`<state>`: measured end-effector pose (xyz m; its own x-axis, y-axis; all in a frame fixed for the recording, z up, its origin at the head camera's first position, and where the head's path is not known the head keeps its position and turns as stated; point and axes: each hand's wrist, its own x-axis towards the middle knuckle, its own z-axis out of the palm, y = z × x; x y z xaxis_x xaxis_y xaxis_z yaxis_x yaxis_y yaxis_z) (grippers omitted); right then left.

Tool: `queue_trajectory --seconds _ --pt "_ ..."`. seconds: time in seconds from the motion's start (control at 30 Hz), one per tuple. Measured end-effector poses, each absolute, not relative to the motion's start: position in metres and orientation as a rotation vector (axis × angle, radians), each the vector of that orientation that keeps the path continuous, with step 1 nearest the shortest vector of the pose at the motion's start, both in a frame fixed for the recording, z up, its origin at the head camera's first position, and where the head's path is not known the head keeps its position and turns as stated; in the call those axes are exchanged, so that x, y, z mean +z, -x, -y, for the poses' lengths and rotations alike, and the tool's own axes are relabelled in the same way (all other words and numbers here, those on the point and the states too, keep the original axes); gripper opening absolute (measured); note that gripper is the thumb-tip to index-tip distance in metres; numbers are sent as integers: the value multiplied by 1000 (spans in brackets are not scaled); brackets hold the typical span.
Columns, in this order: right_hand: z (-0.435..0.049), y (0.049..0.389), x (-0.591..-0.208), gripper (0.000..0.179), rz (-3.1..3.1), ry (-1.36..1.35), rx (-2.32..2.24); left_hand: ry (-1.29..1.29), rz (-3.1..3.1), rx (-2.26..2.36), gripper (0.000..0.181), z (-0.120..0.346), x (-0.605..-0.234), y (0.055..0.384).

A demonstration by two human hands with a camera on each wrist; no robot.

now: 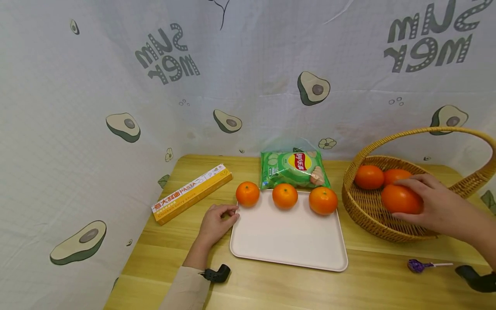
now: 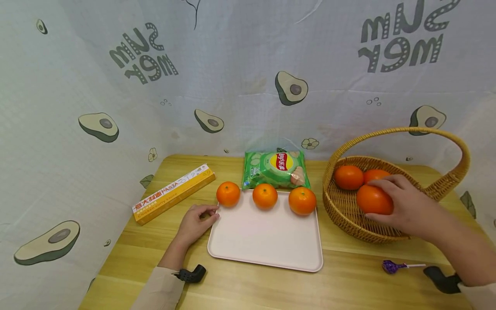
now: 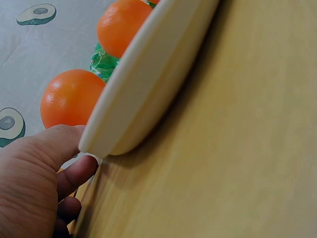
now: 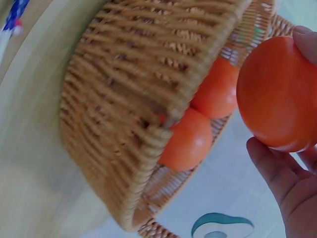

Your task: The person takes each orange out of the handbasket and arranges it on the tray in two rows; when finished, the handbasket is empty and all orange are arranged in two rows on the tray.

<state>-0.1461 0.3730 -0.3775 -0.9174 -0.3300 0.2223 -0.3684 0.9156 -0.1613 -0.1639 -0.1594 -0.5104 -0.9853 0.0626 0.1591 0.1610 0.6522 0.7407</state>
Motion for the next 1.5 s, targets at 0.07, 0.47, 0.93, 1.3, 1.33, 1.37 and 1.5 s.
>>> queue_trajectory --seconds 0.07,0.47,0.93,1.3,1.33,1.37,1.5 --pt "-368 144 -376 81 2844 -544 325 185 2746 -1245 20 159 -510 164" --pt "-341 135 -370 87 2766 -589 390 179 2751 -1242 20 160 -511 163" --pt "-295 121 -375 95 2736 -691 477 184 2749 -1242 21 160 -513 165" --pt "-261 116 -389 94 2712 -783 548 180 2752 -1239 20 160 -513 165" --pt "-258 115 -391 94 2721 -782 566 180 2753 -1239 20 160 -513 165" --pt "-255 114 -393 94 2737 -770 586 180 2755 -1239 20 160 -513 165" --pt "-243 112 -400 99 2768 -753 704 186 2754 -1242 20 160 -513 166"
